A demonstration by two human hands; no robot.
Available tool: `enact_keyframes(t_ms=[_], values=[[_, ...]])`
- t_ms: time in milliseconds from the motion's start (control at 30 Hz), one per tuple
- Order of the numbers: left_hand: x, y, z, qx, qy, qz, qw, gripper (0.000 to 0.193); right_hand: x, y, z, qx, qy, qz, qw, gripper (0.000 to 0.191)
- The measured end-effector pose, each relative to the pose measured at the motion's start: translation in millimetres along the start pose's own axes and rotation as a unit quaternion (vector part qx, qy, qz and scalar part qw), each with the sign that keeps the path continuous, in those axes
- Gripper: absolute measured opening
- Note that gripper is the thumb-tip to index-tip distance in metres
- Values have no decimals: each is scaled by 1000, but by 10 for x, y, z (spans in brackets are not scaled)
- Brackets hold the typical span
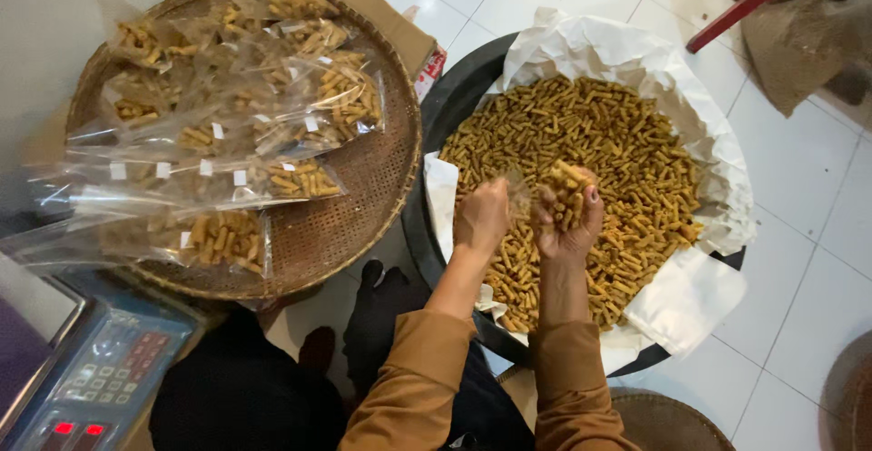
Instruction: The person sits on the floor and fills clear plastic bags with fried snack sticks taken by hand from a large basket, then places the filled bags on a round woven tray. A digital scale sits beside them, and they repeatedly open bags, fill them, and arrange the packed bags on the tray.
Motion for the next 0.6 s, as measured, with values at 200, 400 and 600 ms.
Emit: enact_keyframes(t_ms=[200, 400, 600], values=[[168, -155, -52, 48, 46, -55, 996, 13, -111, 477, 225, -23, -83, -144, 986, 30], [91, -116, -19, 29, 16, -87, 996, 15, -31, 422, 131, -37, -96, -225, 969, 30], [105, -161, -11, 69, 22, -114, 991, 24, -25, 460, 175, -87, -77, -291, 950, 36]])
Point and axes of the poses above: each hand's wrist, its own z-axis towards the middle knuckle, its own y-axis out of the palm, x = y × z, the point moved 9 cm from there along z, towards the middle knuckle, and after that the axes turned 14 degrees about -x, right-handed, at the moved point
